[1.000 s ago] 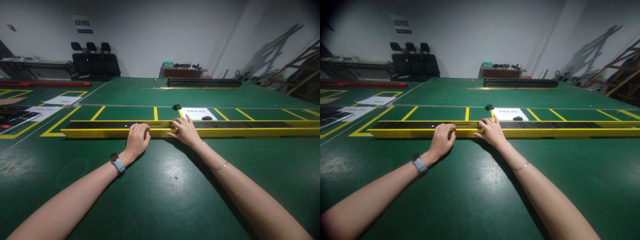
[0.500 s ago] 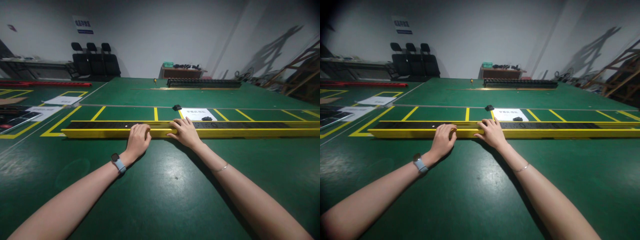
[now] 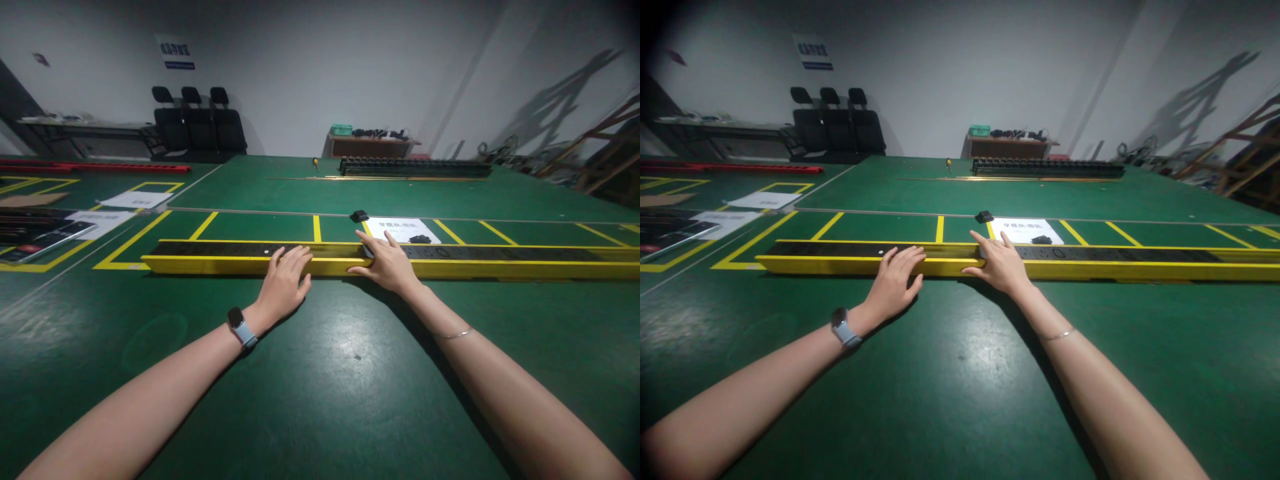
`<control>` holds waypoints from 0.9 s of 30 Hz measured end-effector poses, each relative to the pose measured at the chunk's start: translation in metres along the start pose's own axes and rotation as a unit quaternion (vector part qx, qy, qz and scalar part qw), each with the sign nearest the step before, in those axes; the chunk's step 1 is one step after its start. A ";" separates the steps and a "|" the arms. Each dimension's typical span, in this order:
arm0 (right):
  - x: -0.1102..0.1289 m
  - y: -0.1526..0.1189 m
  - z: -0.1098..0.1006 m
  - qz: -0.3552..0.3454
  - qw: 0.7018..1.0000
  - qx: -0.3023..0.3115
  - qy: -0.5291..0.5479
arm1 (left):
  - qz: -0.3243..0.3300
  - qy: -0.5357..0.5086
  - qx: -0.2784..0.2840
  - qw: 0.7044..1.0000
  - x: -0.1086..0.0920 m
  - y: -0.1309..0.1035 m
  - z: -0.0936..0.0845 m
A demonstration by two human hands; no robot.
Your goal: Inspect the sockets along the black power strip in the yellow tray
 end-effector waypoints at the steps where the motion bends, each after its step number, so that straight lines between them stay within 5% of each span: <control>1: -0.010 -0.004 -0.003 0.002 1.000 -0.005 0.006 | 0.006 0.004 0.004 1.000 -0.001 0.000 0.001; 7: -0.089 -0.039 -0.025 0.109 0.993 -0.016 0.033 | 0.009 0.023 0.015 1.000 0.002 -0.001 0.008; 11: -0.111 -0.049 -0.031 0.163 0.985 -0.055 0.033 | -0.001 0.034 0.022 0.999 0.005 0.000 0.012; 14: -0.093 -0.041 -0.031 0.162 0.981 -0.104 0.000 | 0.000 0.032 0.023 0.999 0.003 0.000 0.014; 17: -0.048 -0.026 -0.027 0.146 0.980 -0.137 0.012 | -0.003 0.030 0.024 0.999 0.002 0.001 0.015; 22: 0.045 -0.002 -0.009 0.002 0.996 -0.056 0.071 | 0.001 0.040 0.028 0.999 0.002 0.001 0.016; 27: 0.050 -0.002 -0.006 0.005 0.994 -0.069 0.082 | 0.002 0.044 0.030 0.999 0.002 0.002 0.016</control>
Point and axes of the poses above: each hand's wrist, its own y-axis towards the middle knuckle, its own z-axis out of the palm, x = y × z, the point moved 6 cm from there along y, towards the middle knuckle, and after that the axes turned 3 degrees about -x, right-handed, at the moved point
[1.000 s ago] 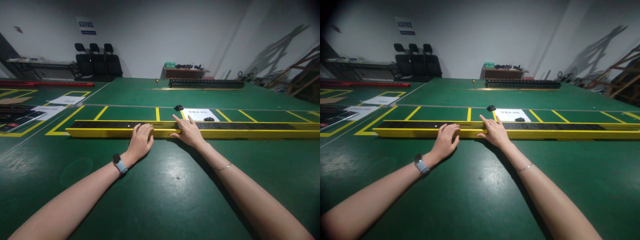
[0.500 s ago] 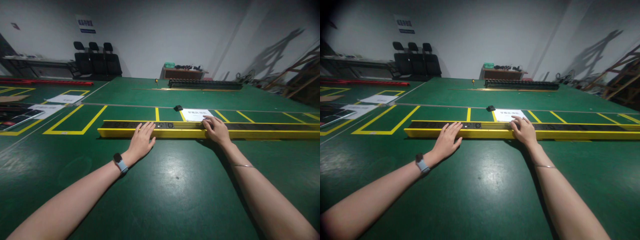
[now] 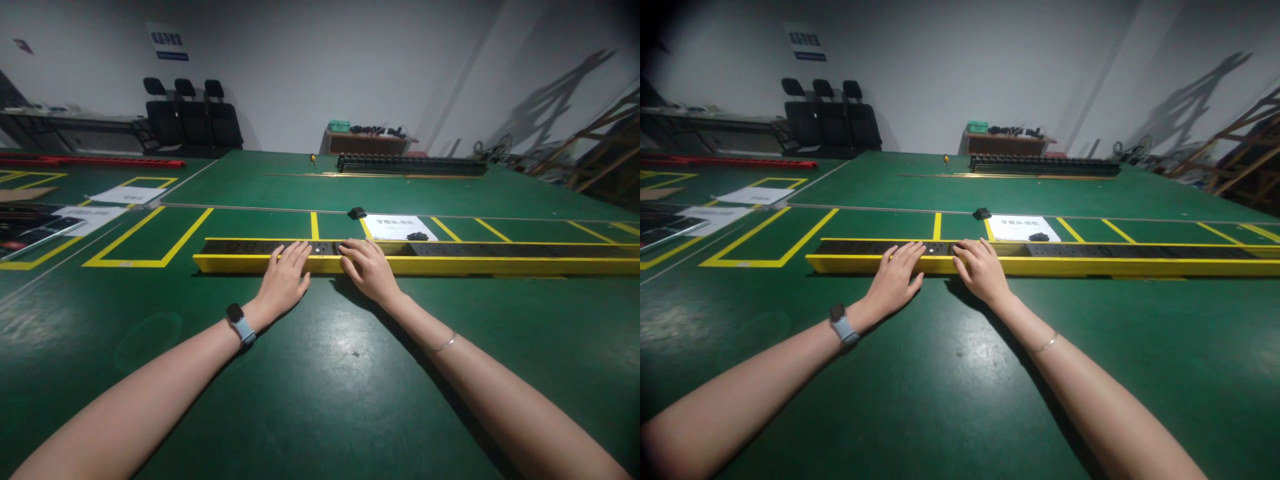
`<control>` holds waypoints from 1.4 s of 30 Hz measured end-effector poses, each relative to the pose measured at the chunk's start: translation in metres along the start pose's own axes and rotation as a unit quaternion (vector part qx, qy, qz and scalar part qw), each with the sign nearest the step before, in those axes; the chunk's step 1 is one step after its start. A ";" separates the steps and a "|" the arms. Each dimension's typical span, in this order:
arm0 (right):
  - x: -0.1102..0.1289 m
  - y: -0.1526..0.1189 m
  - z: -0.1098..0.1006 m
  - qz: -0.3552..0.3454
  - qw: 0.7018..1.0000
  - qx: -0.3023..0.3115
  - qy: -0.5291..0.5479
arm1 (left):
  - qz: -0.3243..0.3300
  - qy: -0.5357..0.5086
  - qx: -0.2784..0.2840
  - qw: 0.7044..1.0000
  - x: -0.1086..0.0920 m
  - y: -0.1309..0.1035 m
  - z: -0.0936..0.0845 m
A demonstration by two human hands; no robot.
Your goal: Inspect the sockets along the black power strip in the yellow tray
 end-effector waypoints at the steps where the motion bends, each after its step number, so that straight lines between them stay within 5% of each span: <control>1: -0.007 -0.001 -0.003 0.004 1.000 -0.008 -0.004 | 0.000 -0.001 0.000 1.000 0.000 0.000 0.000; 7: -0.036 -0.010 -0.015 0.023 0.999 -0.029 -0.024 | 0.000 0.001 0.005 1.000 0.000 0.000 -0.001; 15: -0.021 -0.010 -0.012 -0.024 0.997 -0.044 -0.052 | -0.001 0.021 0.014 1.000 -0.001 0.000 -0.001; 31: -0.032 -0.009 -0.023 -0.103 0.978 -0.068 -0.168 | 0.004 0.016 0.010 1.000 0.000 -0.001 0.000; 42: -0.100 -0.026 -0.051 -0.037 0.969 -0.101 -0.224 | -0.001 0.008 0.014 1.000 0.001 0.000 0.000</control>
Point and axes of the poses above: each hand's wrist, its own y-axis towards the middle knuckle, its own z-axis out of the palm, x = y × z, the point moved 6 cm from there along y, towards the middle knuckle, and after that the axes turned 3 degrees about -x, right-handed, at the moved point
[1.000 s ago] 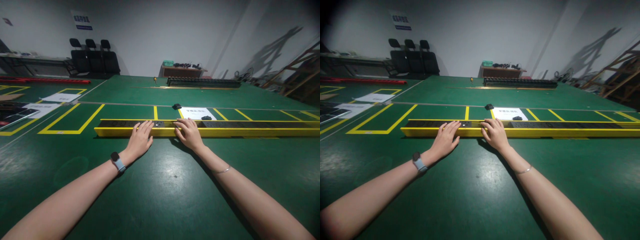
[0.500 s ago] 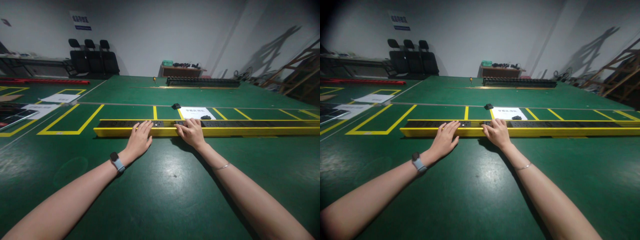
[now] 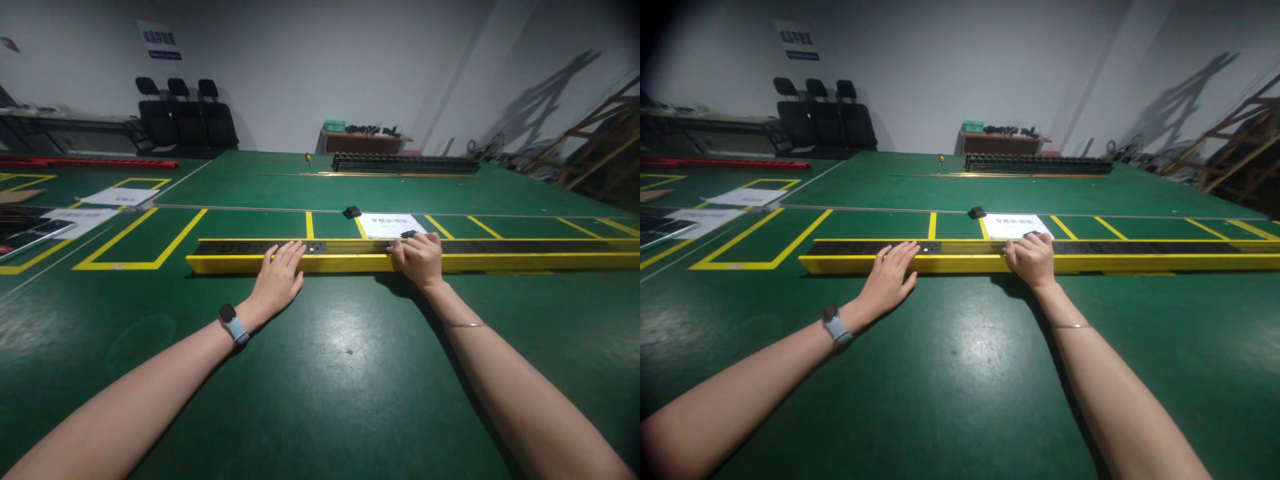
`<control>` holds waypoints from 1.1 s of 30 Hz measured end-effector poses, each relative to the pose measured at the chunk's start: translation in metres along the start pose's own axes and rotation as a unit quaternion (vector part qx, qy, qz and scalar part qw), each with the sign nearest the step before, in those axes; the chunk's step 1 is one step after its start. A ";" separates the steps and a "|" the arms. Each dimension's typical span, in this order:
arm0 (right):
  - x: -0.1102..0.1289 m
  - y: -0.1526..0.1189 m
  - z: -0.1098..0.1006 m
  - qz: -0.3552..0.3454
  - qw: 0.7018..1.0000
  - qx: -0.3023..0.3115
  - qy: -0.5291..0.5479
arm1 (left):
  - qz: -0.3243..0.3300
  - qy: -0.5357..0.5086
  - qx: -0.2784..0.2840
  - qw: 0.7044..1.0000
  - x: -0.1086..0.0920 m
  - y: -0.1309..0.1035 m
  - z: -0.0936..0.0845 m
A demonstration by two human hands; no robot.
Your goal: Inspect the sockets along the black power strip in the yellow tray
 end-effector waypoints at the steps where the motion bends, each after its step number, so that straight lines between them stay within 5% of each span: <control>1: -0.001 -0.001 -0.001 0.001 1.000 -0.006 0.001 | 0.000 0.000 0.000 1.000 0.000 0.000 0.000; 6: 0.034 0.008 -0.005 -0.019 0.999 -0.005 0.029 | -0.002 0.004 -0.002 1.000 0.000 0.000 0.001; 12: 0.117 0.035 -0.005 -0.027 0.992 0.081 0.096 | -0.001 0.014 -0.001 1.000 -0.001 0.000 0.002; 15: 0.138 0.042 -0.001 -0.030 0.985 0.125 0.111 | 0.000 0.011 -0.003 1.000 -0.001 0.000 0.001; 28: 0.130 0.036 0.008 -0.012 0.981 0.133 0.139 | 0.002 0.011 0.002 1.000 0.000 -0.001 0.001; 33: 0.089 0.033 0.012 0.034 0.987 0.119 0.104 | 0.005 0.015 0.001 1.000 0.000 0.000 0.001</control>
Point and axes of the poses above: each hand's wrist, its own y-axis towards the middle knuckle, its own z-axis out of the palm, x = y × z, the point moved 6 cm from there along y, towards the middle knuckle, and after that the axes turned 3 degrees about -x, right-handed, at the moved point
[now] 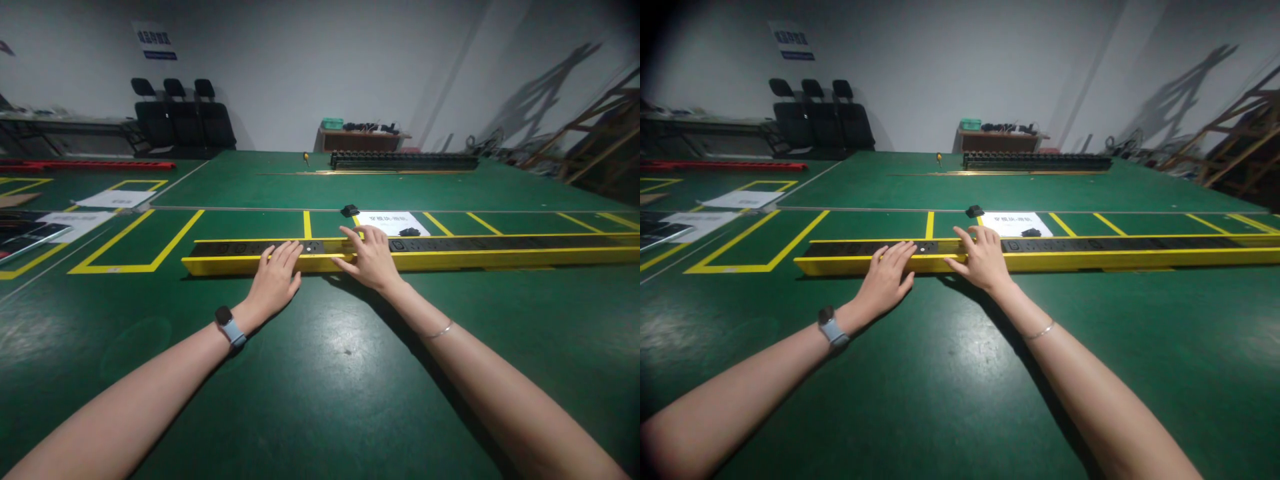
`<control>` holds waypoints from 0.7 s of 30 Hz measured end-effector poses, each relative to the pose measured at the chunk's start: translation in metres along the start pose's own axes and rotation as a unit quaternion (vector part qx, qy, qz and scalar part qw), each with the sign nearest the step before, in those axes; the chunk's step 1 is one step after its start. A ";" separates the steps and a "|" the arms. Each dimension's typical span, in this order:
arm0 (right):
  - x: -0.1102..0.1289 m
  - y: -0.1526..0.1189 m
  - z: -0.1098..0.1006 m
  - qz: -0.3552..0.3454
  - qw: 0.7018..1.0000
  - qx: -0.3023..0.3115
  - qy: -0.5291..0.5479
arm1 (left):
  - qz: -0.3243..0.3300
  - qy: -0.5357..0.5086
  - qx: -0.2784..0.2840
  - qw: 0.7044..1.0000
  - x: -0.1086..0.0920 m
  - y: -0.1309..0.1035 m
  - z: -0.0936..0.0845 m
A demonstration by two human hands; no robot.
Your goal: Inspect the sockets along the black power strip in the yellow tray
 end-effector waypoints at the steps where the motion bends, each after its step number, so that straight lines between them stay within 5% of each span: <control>1: -0.012 -0.001 0.000 -0.006 1.000 0.020 0.004 | 0.001 0.000 0.001 1.000 0.000 0.000 0.000; 5: -0.061 -0.017 -0.004 -0.070 0.991 0.105 0.039 | -0.001 -0.005 0.003 1.000 0.000 0.000 -0.001; 11: -0.136 -0.043 -0.014 0.065 0.997 0.024 -0.031 | -0.005 -0.012 -0.001 1.000 0.001 0.000 -0.001; 21: -0.137 -0.042 -0.005 0.077 0.989 0.033 -0.120 | 0.044 -0.017 0.003 0.999 -0.009 0.004 -0.003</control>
Point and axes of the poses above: each hand's wrist, its own y-axis towards the middle knuckle, its own z-axis out of the palm, x = y × z, the point moved 6 cm from there along y, towards the middle knuckle, and after that the axes turned 3 degrees about -x, right-handed, at the moved point
